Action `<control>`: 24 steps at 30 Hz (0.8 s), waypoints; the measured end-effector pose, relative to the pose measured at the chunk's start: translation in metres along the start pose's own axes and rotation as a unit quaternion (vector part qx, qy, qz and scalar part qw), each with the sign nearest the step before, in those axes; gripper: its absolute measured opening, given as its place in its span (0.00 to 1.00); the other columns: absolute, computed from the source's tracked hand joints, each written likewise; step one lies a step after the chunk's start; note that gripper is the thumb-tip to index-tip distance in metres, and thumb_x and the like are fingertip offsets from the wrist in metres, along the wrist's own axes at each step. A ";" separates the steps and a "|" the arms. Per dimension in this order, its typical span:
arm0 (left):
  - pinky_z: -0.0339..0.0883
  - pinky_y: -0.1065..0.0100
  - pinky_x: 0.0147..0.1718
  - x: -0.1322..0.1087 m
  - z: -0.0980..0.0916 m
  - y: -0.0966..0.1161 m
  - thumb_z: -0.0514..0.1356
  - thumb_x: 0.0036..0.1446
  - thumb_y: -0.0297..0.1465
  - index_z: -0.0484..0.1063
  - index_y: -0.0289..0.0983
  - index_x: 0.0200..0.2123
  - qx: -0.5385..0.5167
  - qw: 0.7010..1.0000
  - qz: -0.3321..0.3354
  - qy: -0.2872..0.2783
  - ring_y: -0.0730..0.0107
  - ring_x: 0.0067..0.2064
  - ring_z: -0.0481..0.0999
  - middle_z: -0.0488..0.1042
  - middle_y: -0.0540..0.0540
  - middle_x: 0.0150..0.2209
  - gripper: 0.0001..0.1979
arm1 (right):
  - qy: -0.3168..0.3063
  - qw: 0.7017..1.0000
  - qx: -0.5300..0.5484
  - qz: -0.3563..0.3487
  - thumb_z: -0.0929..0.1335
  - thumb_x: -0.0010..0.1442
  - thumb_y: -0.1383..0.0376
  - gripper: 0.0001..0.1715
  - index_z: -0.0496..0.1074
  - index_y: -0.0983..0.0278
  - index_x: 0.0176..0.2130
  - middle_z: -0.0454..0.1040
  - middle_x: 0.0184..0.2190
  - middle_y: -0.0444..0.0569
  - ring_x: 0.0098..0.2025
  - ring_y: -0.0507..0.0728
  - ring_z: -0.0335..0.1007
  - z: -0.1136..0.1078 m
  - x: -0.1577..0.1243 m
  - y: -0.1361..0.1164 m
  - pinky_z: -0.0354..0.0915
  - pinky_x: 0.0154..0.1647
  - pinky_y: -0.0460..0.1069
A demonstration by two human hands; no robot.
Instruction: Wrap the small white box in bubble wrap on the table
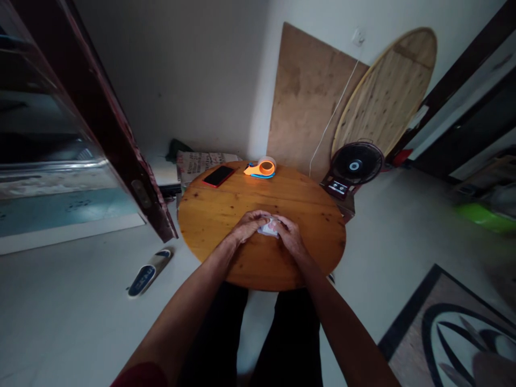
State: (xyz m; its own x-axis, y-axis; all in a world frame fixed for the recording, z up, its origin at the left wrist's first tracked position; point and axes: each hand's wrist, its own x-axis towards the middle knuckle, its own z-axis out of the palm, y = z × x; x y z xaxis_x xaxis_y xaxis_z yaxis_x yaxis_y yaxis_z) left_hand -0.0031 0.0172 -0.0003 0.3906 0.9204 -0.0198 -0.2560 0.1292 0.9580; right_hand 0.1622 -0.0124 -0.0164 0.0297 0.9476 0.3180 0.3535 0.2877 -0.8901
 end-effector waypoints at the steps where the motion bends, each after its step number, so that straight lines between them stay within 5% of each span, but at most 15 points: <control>1: 0.62 0.71 0.32 0.000 0.001 0.001 0.69 0.41 0.34 0.76 0.33 0.36 0.007 1.000 0.004 0.000 0.73 0.29 0.71 0.77 0.48 0.31 0.16 | 0.004 1.000 -0.001 -0.010 0.67 0.55 0.54 0.19 0.77 0.61 0.42 0.78 0.42 0.51 0.42 0.59 0.74 0.000 0.000 0.000 0.68 0.45 0.53; 14: 0.59 0.73 0.29 0.000 0.002 0.001 0.67 0.45 0.39 0.76 0.34 0.33 0.057 0.997 0.049 -0.007 0.76 0.27 0.67 0.74 0.50 0.28 0.15 | 0.026 0.996 -0.039 -0.070 0.65 0.58 0.57 0.15 0.77 0.60 0.41 0.78 0.40 0.49 0.42 0.58 0.74 0.002 -0.004 -0.005 0.68 0.47 0.53; 24: 0.60 0.74 0.30 0.004 0.002 -0.005 0.66 0.46 0.41 0.75 0.34 0.33 0.060 0.996 0.069 -0.002 0.76 0.28 0.66 0.73 0.51 0.28 0.16 | 0.033 0.971 -0.161 -0.176 0.62 0.62 0.62 0.17 0.77 0.58 0.45 0.75 0.47 0.51 0.50 0.56 0.71 0.002 -0.010 -0.011 0.66 0.55 0.53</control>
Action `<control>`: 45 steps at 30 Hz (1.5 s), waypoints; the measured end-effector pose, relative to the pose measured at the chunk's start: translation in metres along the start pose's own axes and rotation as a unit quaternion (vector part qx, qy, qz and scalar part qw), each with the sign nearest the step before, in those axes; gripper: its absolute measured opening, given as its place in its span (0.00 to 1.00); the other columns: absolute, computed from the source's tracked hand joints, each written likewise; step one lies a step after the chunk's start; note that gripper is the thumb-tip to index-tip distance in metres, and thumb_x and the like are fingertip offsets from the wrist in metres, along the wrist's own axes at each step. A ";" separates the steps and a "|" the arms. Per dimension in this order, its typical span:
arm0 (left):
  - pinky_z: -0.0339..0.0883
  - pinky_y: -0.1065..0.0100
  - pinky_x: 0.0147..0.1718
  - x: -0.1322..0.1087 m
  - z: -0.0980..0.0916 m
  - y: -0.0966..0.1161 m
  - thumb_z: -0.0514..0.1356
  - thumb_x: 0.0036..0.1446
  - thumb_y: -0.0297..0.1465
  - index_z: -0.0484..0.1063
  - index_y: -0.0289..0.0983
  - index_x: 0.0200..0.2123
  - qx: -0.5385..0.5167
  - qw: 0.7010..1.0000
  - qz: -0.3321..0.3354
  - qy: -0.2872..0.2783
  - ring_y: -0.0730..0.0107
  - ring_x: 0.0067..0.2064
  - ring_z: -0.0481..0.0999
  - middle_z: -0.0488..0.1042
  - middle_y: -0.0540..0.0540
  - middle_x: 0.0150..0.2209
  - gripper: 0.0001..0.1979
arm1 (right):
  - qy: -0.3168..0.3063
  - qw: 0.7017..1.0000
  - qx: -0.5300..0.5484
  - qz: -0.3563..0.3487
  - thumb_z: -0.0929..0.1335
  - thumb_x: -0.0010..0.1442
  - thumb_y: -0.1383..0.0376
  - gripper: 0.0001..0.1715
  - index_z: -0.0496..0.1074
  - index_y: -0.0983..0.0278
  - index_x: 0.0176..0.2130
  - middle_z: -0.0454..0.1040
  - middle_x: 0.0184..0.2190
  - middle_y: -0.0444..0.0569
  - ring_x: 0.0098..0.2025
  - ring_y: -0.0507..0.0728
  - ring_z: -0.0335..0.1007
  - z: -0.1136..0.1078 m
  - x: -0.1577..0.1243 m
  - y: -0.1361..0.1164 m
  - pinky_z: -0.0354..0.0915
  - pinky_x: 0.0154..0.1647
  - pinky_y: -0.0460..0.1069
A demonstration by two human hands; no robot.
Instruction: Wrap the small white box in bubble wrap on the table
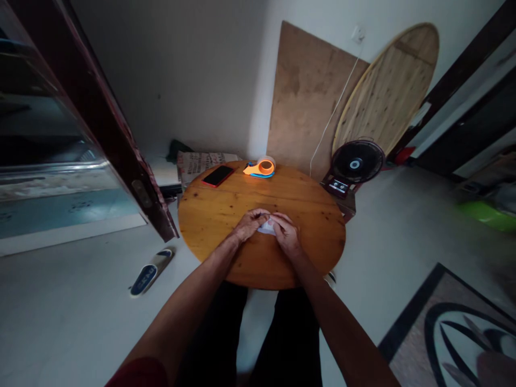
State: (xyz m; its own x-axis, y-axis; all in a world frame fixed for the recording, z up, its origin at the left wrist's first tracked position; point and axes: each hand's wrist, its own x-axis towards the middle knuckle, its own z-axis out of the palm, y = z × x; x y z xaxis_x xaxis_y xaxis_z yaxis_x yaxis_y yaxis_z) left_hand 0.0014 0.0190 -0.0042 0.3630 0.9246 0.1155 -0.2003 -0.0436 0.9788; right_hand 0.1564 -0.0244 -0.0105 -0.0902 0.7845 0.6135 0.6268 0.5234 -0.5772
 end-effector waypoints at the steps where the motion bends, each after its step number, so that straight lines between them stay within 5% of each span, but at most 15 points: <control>1: 0.60 0.74 0.30 0.000 0.000 -0.001 0.66 0.46 0.41 0.75 0.34 0.33 -0.002 1.000 0.001 0.001 0.76 0.28 0.67 0.73 0.51 0.28 0.16 | 0.001 1.000 -0.010 0.001 0.62 0.62 0.62 0.16 0.77 0.58 0.44 0.75 0.48 0.51 0.50 0.56 0.71 -0.001 -0.001 -0.002 0.66 0.55 0.53; 7: 0.64 0.72 0.33 0.003 0.003 -0.004 0.64 0.48 0.38 0.75 0.35 0.33 0.015 1.000 0.012 0.013 0.73 0.31 0.69 0.74 0.50 0.30 0.13 | -0.015 0.997 -0.072 -0.031 0.68 0.56 0.59 0.18 0.77 0.63 0.45 0.69 0.56 0.57 0.55 0.61 0.68 -0.005 -0.004 -0.005 0.64 0.57 0.57; 14: 0.62 0.71 0.31 0.002 0.000 -0.004 0.62 0.51 0.38 0.75 0.36 0.29 0.090 0.994 0.051 0.022 0.71 0.30 0.69 0.74 0.49 0.28 0.11 | -0.030 0.991 -0.121 -0.042 0.66 0.60 0.59 0.17 0.76 0.61 0.47 0.65 0.59 0.56 0.59 0.63 0.63 -0.004 -0.002 0.004 0.57 0.60 0.61; 25: 0.62 0.72 0.30 0.006 0.002 -0.007 0.65 0.45 0.36 0.74 0.35 0.30 0.020 0.997 -0.010 0.078 0.74 0.28 0.68 0.73 0.51 0.27 0.11 | -0.046 0.982 -0.180 -0.032 0.66 0.59 0.60 0.13 0.75 0.59 0.44 0.65 0.59 0.52 0.55 0.63 0.63 -0.004 -0.004 -0.007 0.57 0.56 0.59; 31: 0.65 0.71 0.31 0.005 0.004 -0.006 0.65 0.46 0.32 0.75 0.35 0.31 -0.011 0.996 -0.031 0.083 0.73 0.28 0.71 0.75 0.51 0.28 0.08 | -0.017 0.986 -0.164 -0.022 0.69 0.55 0.57 0.27 0.69 0.62 0.54 0.62 0.60 0.57 0.59 0.65 0.60 -0.006 -0.002 -0.009 0.55 0.58 0.59; 36: 0.66 0.70 0.34 0.002 0.005 -0.002 0.64 0.46 0.31 0.74 0.35 0.29 -0.007 0.997 -0.014 0.079 0.73 0.30 0.72 0.75 0.51 0.28 0.06 | -0.037 0.980 -0.190 -0.043 0.67 0.59 0.58 0.19 0.74 0.60 0.49 0.62 0.61 0.54 0.57 0.64 0.62 -0.006 -0.003 -0.006 0.56 0.56 0.59; 45: 0.67 0.68 0.37 0.003 0.004 -0.006 0.64 0.45 0.29 0.76 0.36 0.35 -0.017 0.993 -0.028 0.112 0.70 0.32 0.73 0.77 0.49 0.31 0.11 | -0.045 0.982 -0.185 -0.013 0.66 0.60 0.59 0.17 0.73 0.61 0.47 0.65 0.59 0.54 0.55 0.64 0.63 -0.004 -0.002 -0.008 0.55 0.56 0.59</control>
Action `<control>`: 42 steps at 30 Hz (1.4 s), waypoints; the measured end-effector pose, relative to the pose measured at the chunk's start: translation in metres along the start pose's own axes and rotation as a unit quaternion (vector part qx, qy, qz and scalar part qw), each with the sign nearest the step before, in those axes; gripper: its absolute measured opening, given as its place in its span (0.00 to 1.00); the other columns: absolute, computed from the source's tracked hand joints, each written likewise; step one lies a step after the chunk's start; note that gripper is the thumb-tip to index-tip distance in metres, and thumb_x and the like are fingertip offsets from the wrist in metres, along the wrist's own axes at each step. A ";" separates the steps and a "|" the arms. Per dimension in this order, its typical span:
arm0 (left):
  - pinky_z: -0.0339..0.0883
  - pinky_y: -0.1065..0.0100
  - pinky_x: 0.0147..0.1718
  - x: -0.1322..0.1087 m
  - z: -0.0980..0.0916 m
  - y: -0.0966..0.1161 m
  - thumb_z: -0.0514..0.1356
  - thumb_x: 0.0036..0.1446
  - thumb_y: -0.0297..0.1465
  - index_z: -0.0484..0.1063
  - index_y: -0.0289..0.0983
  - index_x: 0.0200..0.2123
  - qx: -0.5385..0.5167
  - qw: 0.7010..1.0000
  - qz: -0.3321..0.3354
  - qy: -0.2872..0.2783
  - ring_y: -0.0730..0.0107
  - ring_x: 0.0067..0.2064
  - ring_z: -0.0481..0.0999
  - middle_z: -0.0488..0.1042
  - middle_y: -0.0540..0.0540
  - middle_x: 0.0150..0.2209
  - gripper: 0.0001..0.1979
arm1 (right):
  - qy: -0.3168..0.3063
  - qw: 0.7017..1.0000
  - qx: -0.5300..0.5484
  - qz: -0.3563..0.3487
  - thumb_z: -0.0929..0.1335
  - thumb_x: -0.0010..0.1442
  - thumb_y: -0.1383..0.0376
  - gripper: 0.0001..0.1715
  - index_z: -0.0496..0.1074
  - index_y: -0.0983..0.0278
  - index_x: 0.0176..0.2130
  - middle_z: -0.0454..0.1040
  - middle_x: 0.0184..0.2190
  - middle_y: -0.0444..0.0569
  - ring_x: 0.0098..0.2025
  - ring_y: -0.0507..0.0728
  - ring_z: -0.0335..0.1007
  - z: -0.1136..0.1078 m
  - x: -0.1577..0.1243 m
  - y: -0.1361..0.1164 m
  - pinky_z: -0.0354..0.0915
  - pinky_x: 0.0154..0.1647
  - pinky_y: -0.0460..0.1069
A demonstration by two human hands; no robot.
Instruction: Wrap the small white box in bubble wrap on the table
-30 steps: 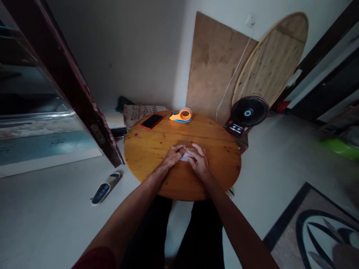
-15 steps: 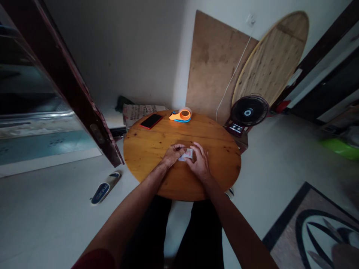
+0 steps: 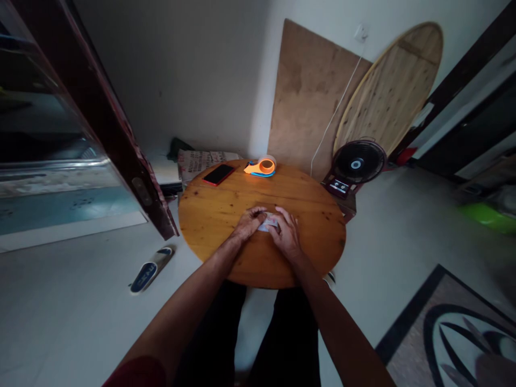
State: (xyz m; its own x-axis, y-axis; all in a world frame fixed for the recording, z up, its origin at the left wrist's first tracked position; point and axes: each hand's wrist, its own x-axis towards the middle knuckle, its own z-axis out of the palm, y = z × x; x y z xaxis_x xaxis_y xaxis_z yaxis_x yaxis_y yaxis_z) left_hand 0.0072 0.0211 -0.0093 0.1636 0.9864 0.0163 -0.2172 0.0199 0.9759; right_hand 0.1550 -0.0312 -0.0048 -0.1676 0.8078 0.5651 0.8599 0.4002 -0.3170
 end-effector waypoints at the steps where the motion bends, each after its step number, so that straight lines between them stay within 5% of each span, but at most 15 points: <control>1: 0.66 0.68 0.36 0.001 0.000 -0.001 0.64 0.45 0.29 0.76 0.36 0.36 -0.011 1.000 -0.005 0.009 0.70 0.31 0.72 0.76 0.50 0.31 0.11 | 0.003 1.000 0.005 0.005 0.66 0.59 0.59 0.18 0.72 0.62 0.48 0.64 0.59 0.55 0.55 0.64 0.63 -0.001 0.000 -0.001 0.56 0.56 0.59; 8: 0.66 0.66 0.38 0.005 -0.003 0.000 0.63 0.45 0.28 0.77 0.36 0.34 -0.044 0.998 -0.009 0.039 0.68 0.32 0.73 0.77 0.48 0.32 0.10 | 0.004 1.000 0.021 0.013 0.66 0.58 0.58 0.32 0.62 0.65 0.59 0.62 0.61 0.58 0.61 0.65 0.58 -0.001 0.000 -0.001 0.53 0.60 0.60; 22: 0.67 0.67 0.36 0.001 -0.003 -0.001 0.65 0.44 0.27 0.76 0.36 0.35 -0.086 0.996 0.008 0.025 0.70 0.31 0.73 0.77 0.49 0.32 0.11 | -0.002 1.000 -0.007 0.010 0.65 0.61 0.57 0.21 0.73 0.59 0.52 0.64 0.60 0.54 0.58 0.64 0.63 0.002 0.000 0.002 0.56 0.58 0.61; 26: 0.68 0.67 0.35 0.001 -0.003 -0.006 0.66 0.45 0.30 0.76 0.36 0.39 -0.044 0.998 0.044 -0.002 0.69 0.32 0.74 0.76 0.48 0.33 0.15 | 0.008 1.000 -0.012 0.000 0.66 0.61 0.58 0.20 0.73 0.61 0.51 0.65 0.60 0.55 0.57 0.65 0.63 0.003 0.000 0.004 0.57 0.57 0.61; 34: 0.69 0.64 0.45 0.004 -0.005 -0.008 0.60 0.51 0.29 0.79 0.37 0.34 0.107 0.984 0.142 -0.024 0.65 0.42 0.75 0.77 0.45 0.41 0.09 | 0.009 1.000 0.027 -0.002 0.67 0.59 0.61 0.18 0.74 0.62 0.48 0.65 0.59 0.56 0.58 0.64 0.63 0.004 0.003 0.006 0.58 0.58 0.60; 42: 0.70 0.66 0.38 0.005 -0.008 -0.012 0.56 0.52 0.29 0.78 0.37 0.36 0.143 0.979 0.142 -0.030 0.67 0.37 0.76 0.78 0.46 0.38 0.11 | 0.069 0.990 0.118 0.042 0.69 0.54 0.58 0.33 0.63 0.65 0.57 0.68 0.55 0.58 0.57 0.63 0.64 0.009 0.002 0.010 0.60 0.58 0.59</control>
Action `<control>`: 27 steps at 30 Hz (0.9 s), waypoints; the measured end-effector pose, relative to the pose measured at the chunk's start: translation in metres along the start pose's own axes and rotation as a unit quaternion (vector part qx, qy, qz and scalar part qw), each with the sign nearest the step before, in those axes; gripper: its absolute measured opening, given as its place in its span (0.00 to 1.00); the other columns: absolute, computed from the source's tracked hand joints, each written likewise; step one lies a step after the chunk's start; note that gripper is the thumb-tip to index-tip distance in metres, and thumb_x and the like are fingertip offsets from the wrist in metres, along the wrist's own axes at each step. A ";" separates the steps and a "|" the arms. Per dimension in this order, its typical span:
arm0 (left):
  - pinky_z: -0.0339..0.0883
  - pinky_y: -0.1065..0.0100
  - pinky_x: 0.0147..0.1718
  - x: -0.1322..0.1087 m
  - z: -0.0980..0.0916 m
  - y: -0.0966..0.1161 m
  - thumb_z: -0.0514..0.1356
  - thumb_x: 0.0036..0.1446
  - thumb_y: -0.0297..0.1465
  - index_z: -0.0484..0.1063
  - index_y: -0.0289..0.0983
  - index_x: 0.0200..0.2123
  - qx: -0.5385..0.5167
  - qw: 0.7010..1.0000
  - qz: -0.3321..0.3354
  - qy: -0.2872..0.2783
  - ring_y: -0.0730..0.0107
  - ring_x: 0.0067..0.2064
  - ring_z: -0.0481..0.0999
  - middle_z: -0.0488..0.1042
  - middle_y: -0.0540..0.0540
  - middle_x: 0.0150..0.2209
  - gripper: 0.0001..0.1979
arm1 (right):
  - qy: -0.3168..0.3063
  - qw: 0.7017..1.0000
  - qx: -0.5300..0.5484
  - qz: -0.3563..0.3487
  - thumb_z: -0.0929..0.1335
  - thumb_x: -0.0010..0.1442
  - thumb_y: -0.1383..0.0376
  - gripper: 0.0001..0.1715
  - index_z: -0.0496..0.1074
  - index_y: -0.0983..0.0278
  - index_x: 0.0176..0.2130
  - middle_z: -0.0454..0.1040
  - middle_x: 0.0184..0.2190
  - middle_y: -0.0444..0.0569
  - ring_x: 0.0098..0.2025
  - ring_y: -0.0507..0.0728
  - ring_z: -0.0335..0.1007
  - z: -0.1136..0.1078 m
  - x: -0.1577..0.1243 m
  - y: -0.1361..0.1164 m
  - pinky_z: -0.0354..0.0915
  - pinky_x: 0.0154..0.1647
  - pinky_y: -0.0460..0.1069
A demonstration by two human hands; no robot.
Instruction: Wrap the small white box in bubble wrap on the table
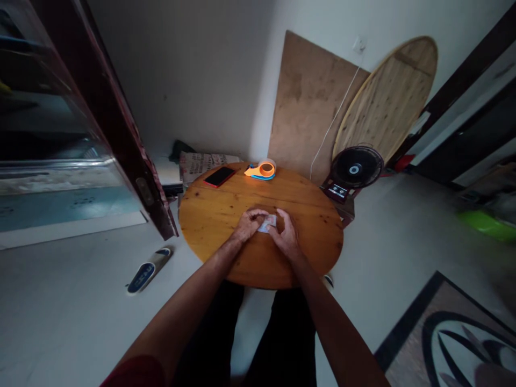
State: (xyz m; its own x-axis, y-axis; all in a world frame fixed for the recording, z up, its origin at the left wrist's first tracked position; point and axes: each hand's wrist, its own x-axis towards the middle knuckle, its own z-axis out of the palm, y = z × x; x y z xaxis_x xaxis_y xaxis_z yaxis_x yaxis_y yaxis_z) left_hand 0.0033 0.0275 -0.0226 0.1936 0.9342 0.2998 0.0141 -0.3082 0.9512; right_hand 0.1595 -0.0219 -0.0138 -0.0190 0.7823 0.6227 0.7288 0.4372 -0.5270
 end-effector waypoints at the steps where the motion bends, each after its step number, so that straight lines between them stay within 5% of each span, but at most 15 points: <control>1: 0.70 0.66 0.38 0.000 0.000 0.000 0.56 0.52 0.29 0.78 0.37 0.36 -0.003 1.000 0.000 -0.001 0.67 0.37 0.76 0.78 0.46 0.38 0.11 | 0.000 1.000 0.001 0.000 0.69 0.54 0.58 0.33 0.63 0.64 0.57 0.68 0.55 0.57 0.57 0.63 0.64 0.000 0.000 0.001 0.60 0.58 0.59; 11: 0.70 0.67 0.39 -0.002 0.003 0.009 0.56 0.52 0.25 0.78 0.37 0.32 -0.009 1.000 -0.008 0.016 0.69 0.35 0.76 0.78 0.49 0.33 0.10 | -0.086 0.980 -0.178 -0.036 0.63 0.63 0.57 0.21 0.71 0.60 0.52 0.66 0.58 0.54 0.54 0.65 0.64 -0.008 0.000 -0.016 0.57 0.54 0.61; 20: 0.69 0.65 0.44 -0.003 0.001 0.010 0.58 0.49 0.24 0.79 0.39 0.30 -0.030 0.999 0.017 0.031 0.67 0.38 0.75 0.78 0.48 0.33 0.10 | -0.064 0.989 -0.126 -0.048 0.63 0.61 0.57 0.28 0.63 0.62 0.59 0.63 0.60 0.56 0.58 0.64 0.60 -0.012 -0.002 -0.016 0.54 0.57 0.59; 27: 0.70 0.65 0.41 -0.003 0.005 0.008 0.58 0.50 0.25 0.79 0.38 0.31 -0.057 0.998 -0.012 0.018 0.67 0.35 0.76 0.78 0.48 0.33 0.09 | -0.096 0.976 -0.186 -0.054 0.63 0.61 0.59 0.22 0.69 0.60 0.54 0.63 0.61 0.55 0.55 0.65 0.62 -0.009 -0.001 -0.016 0.55 0.54 0.61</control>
State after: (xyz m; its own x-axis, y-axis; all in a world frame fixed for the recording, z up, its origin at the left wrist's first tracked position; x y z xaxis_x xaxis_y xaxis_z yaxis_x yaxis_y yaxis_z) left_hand 0.0072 0.0213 -0.0162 0.1582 0.9474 0.2781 -0.0940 -0.2659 0.9594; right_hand 0.1540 -0.0335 -0.0010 -0.2117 0.8248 0.5244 0.9126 0.3588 -0.1959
